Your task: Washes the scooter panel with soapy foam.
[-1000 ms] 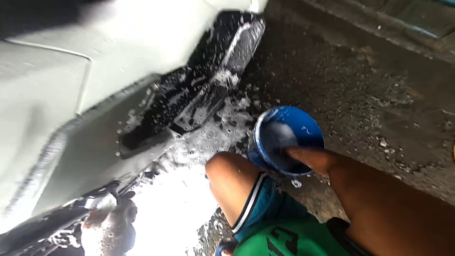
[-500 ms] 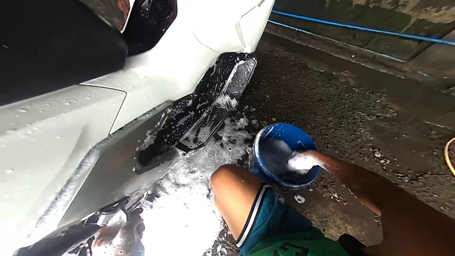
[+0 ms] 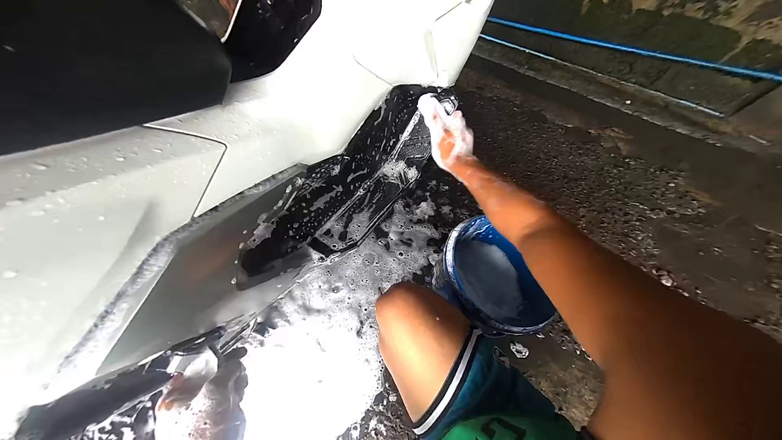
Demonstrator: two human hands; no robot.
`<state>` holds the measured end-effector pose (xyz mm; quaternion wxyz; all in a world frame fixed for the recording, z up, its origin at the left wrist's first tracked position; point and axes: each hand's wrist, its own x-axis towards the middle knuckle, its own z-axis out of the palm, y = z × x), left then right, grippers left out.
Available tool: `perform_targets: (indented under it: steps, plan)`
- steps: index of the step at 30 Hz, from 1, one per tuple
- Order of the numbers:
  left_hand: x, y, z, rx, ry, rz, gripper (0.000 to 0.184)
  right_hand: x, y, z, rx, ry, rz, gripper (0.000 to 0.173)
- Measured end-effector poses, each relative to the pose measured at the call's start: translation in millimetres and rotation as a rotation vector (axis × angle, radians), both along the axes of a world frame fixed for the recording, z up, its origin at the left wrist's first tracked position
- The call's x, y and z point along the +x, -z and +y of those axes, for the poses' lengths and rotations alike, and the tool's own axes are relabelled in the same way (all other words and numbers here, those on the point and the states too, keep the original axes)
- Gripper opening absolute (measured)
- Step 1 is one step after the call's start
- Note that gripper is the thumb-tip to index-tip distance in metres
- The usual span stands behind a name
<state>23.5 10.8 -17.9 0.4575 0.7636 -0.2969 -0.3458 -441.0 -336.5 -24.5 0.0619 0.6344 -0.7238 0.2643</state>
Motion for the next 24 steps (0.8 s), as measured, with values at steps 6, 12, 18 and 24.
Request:
perform_targets:
  steps: [6,12,18,24]
  plan:
    - [-12,-7,2,-0.018,-0.037,0.008,0.022,100,80,67,0.381,-0.206,-0.066,0.060]
    - [-9,3,5,-0.062,-0.018,-0.016,0.022,74,67,68,0.470,-0.281,-0.043,0.054]
    - [-7,-2,3,-0.070,-0.010,-0.018,0.021,159,63,170,0.354,-0.604,-0.077,0.051]
    - [-7,-4,1,-0.042,-0.035,-0.032,0.021,110,81,77,0.360,-0.359,0.012,0.055]
